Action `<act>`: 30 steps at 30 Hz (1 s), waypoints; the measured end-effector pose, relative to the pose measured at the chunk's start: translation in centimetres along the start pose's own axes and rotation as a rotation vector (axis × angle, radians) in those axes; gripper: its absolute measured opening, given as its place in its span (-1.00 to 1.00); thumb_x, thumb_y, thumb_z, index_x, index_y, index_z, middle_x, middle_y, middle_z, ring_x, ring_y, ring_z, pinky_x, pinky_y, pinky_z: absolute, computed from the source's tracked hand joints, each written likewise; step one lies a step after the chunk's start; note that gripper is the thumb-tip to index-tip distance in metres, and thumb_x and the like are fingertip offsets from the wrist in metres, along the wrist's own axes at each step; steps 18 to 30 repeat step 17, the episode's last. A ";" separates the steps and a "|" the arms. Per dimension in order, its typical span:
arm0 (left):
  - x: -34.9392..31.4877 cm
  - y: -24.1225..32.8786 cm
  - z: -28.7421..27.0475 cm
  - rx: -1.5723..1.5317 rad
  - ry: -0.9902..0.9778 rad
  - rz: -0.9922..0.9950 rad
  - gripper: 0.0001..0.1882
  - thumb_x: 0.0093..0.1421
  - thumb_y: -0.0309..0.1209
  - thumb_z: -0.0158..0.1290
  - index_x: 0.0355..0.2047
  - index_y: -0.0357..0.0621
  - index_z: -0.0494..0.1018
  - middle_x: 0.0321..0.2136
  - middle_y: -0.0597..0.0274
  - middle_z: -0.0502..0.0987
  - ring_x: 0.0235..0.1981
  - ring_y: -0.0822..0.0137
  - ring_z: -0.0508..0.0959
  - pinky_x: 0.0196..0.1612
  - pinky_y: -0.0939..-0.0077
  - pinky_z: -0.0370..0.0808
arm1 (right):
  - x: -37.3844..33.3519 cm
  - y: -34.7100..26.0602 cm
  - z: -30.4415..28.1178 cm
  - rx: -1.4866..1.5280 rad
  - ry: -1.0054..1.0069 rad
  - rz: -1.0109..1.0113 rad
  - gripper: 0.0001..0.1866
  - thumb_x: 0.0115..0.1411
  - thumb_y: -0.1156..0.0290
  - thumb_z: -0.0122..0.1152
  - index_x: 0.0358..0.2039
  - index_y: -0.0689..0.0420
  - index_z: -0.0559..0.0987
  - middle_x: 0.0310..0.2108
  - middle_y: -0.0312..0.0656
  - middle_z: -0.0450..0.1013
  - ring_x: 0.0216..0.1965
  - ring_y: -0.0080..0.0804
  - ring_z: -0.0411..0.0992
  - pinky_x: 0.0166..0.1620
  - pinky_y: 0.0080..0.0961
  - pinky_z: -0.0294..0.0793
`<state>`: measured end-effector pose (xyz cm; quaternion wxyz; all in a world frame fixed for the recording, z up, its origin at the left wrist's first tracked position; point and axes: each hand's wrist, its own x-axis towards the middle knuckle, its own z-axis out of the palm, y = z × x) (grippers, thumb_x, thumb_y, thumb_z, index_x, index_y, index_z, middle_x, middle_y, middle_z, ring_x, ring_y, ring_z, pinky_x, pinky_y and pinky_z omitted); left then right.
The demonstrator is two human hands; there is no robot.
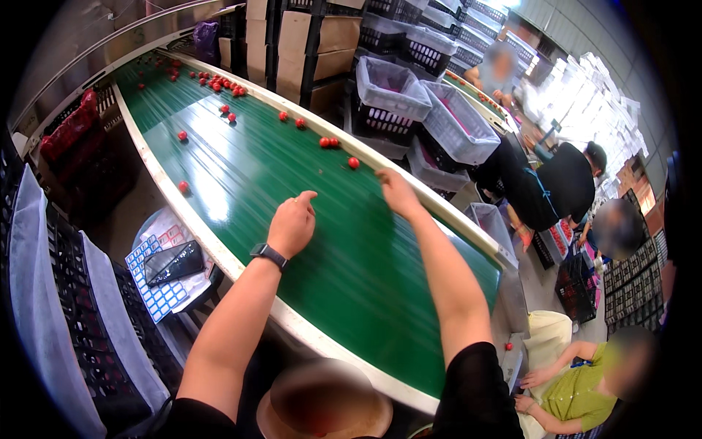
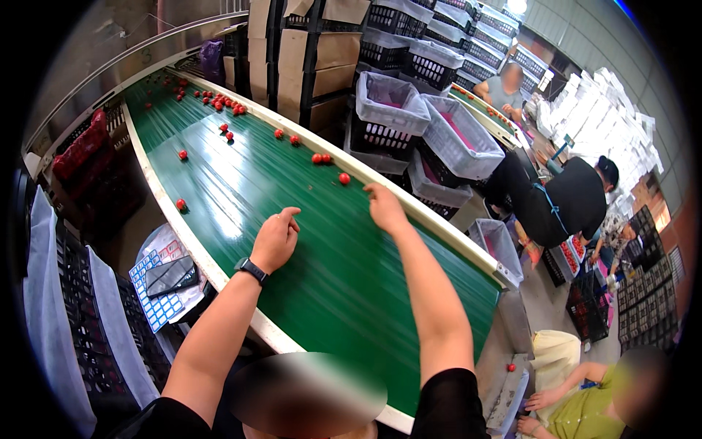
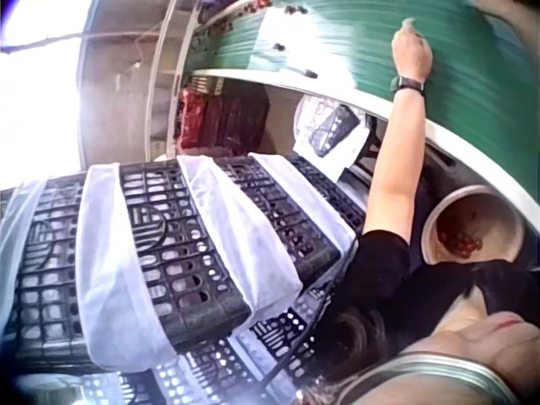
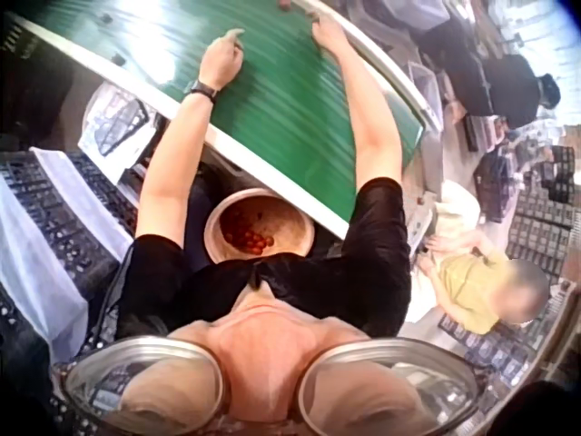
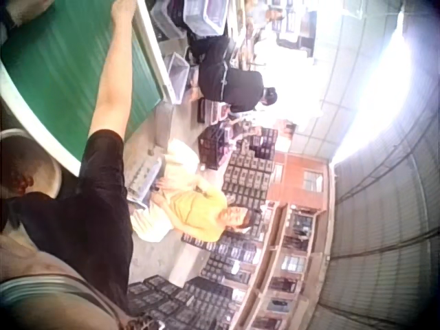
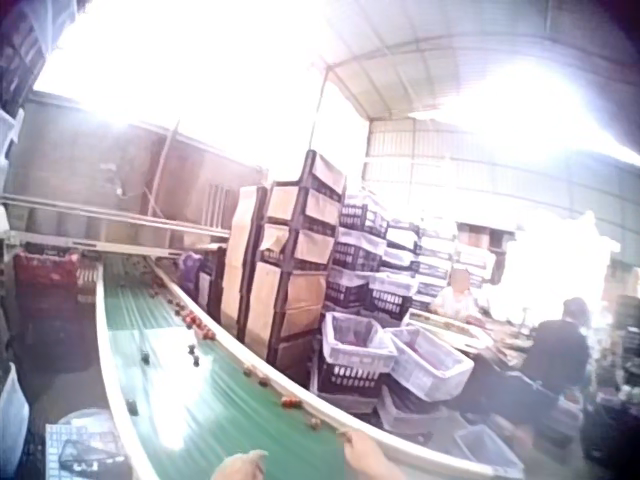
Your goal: The person sorts fruit from a bucket into a crate, weighs it on a digital scale, and wraps the produce with a cloth. They then pick individual fruits from a conveyor belt by hand and place them into a bucket.
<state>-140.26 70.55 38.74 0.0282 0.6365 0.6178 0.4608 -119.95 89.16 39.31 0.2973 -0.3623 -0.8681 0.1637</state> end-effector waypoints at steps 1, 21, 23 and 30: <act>0.2 0.4 0.2 -0.014 -0.014 -0.005 -0.72 -0.05 -0.60 -0.15 -0.25 -0.24 0.31 -0.57 0.08 0.44 -0.42 0.09 0.42 -0.32 0.27 0.35 | 1.3 -0.3 1.0 -0.051 0.027 -0.099 -0.72 0.00 0.51 -0.10 -0.22 0.15 0.40 -0.24 -0.01 0.35 -0.19 -0.09 0.34 -0.08 -0.29 0.30; -0.3 0.1 -0.1 0.027 -0.084 0.038 -0.67 -0.04 -0.61 -0.15 -0.19 -0.19 0.26 -0.56 0.17 0.42 -0.43 0.15 0.40 -0.31 0.35 0.34 | 10.6 -3.8 7.8 -0.475 -0.264 0.127 -0.53 -0.01 0.20 0.11 -0.07 0.06 0.33 -0.20 0.01 0.36 -0.15 -0.23 0.38 -0.13 -0.29 0.34; -0.3 0.1 -0.1 0.027 -0.084 0.038 -0.67 -0.04 -0.61 -0.15 -0.19 -0.19 0.26 -0.56 0.17 0.42 -0.43 0.15 0.40 -0.31 0.35 0.34 | 10.6 -3.8 7.8 -0.475 -0.264 0.127 -0.53 -0.01 0.20 0.11 -0.07 0.06 0.33 -0.20 0.01 0.36 -0.15 -0.23 0.38 -0.13 -0.29 0.34; -0.3 0.1 -0.1 0.027 -0.084 0.038 -0.67 -0.04 -0.61 -0.15 -0.19 -0.19 0.26 -0.56 0.17 0.42 -0.43 0.15 0.40 -0.31 0.35 0.34 | 10.6 -3.8 7.8 -0.475 -0.264 0.127 -0.53 -0.01 0.20 0.11 -0.07 0.06 0.33 -0.20 0.01 0.36 -0.15 -0.23 0.38 -0.13 -0.29 0.34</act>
